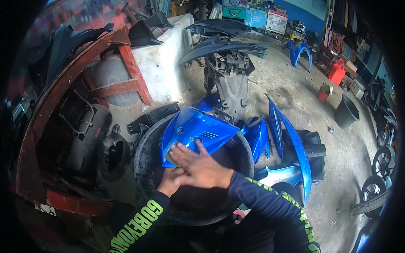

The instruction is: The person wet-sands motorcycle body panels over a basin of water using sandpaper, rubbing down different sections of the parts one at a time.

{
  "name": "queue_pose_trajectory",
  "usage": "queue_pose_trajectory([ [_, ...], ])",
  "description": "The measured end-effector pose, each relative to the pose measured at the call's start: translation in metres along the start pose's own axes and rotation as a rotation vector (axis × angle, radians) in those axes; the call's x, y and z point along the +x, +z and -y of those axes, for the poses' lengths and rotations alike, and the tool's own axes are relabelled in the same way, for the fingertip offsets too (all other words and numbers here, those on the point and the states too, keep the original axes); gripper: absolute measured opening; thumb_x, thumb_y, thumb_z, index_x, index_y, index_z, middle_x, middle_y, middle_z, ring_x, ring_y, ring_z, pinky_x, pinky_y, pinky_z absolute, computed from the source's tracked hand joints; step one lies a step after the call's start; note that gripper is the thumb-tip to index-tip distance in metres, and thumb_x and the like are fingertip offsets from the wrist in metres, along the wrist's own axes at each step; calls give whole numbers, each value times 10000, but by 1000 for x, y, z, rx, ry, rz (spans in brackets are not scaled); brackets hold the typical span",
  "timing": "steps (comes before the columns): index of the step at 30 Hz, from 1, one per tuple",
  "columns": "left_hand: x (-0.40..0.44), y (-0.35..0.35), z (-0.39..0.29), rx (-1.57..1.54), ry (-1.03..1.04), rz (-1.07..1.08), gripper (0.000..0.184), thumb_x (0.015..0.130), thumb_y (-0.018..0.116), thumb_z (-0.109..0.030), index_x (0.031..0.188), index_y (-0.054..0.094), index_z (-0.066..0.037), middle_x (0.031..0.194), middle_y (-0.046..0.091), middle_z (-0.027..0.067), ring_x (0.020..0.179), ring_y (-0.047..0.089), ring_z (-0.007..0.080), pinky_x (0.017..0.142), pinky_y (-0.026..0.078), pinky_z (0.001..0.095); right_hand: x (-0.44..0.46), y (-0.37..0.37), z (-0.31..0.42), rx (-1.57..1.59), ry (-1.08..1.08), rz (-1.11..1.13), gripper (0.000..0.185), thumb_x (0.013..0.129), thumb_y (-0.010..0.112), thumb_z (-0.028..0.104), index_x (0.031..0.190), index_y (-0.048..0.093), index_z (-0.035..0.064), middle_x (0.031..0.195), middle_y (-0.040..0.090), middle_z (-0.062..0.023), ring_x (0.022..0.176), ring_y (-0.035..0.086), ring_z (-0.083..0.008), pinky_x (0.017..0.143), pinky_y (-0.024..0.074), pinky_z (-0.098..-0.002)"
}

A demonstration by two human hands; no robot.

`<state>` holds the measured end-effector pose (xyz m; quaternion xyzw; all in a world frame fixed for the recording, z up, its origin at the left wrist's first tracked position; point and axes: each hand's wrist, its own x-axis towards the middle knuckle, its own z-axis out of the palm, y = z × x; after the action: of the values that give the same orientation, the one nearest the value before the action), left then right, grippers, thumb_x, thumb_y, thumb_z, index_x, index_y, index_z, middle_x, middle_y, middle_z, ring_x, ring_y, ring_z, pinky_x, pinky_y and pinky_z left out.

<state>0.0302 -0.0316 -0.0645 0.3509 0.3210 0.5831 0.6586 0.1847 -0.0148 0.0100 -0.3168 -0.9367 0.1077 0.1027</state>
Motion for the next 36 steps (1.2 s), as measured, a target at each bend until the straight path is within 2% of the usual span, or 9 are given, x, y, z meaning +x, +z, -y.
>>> queue_pose_trajectory([
  [4,6,6,-10,130,-210,208,648,911,706,-166,1450,378,-17,1337,546,120,1219,573,232,1057,469,409,2,0,-68,-31,536,-152,831,940,397,669,1524,318,82,1599,256,-183,1498,198,-337,1141,123,-666],
  [8,4,-9,11,86,-34,92,604,955,651,-181,1460,378,5,1420,493,138,1335,472,269,1128,373,379,-5,7,8,26,4,-112,836,915,452,668,1503,362,80,1560,331,-194,1482,251,-331,1134,132,-669],
  [14,6,2,-14,105,-239,156,539,932,641,-75,1419,420,-9,1390,510,147,1271,533,258,1055,461,384,4,-2,-39,26,389,-204,845,916,431,686,1501,360,80,1573,319,-171,1476,266,-325,1125,117,-684],
  [18,13,-7,-3,158,118,125,448,922,666,-59,1331,499,15,1222,625,127,1126,627,218,985,520,346,1,8,-1,33,-8,-115,866,913,431,694,1514,336,77,1573,312,-181,1485,247,-325,1138,138,-656],
  [22,11,-16,9,130,-144,140,501,908,644,-29,1370,455,11,1313,563,124,1242,543,221,1043,460,361,7,6,-46,-28,435,-249,873,911,449,684,1500,359,47,1573,330,-164,1484,261,-308,1141,146,-643],
  [26,18,-24,9,223,35,168,601,881,730,-130,1397,448,-7,1323,559,113,1240,540,208,1038,452,355,0,3,-1,-3,-58,-107,779,954,436,619,1480,399,46,1558,369,-138,1477,284,-286,1138,134,-649],
  [30,10,-4,-4,138,-130,152,430,918,685,-109,1315,541,-26,1194,638,89,1089,645,192,980,516,383,5,10,-66,-26,467,-337,696,955,447,599,1487,419,151,1551,369,-163,1477,273,-312,1146,125,-634],
  [34,9,-11,-11,601,45,181,541,935,693,-198,1393,473,-12,1356,545,134,1239,557,230,1019,479,359,-4,5,5,39,-80,-164,764,933,444,656,1486,416,131,1549,373,-159,1468,297,-311,1137,158,-648],
  [36,6,-21,12,182,-123,139,511,931,690,-161,1377,487,-16,1328,570,132,1218,580,238,1008,490,363,-2,3,-29,-7,63,-173,738,951,425,636,1472,433,114,1549,378,-150,1462,306,-309,1127,159,-661],
])
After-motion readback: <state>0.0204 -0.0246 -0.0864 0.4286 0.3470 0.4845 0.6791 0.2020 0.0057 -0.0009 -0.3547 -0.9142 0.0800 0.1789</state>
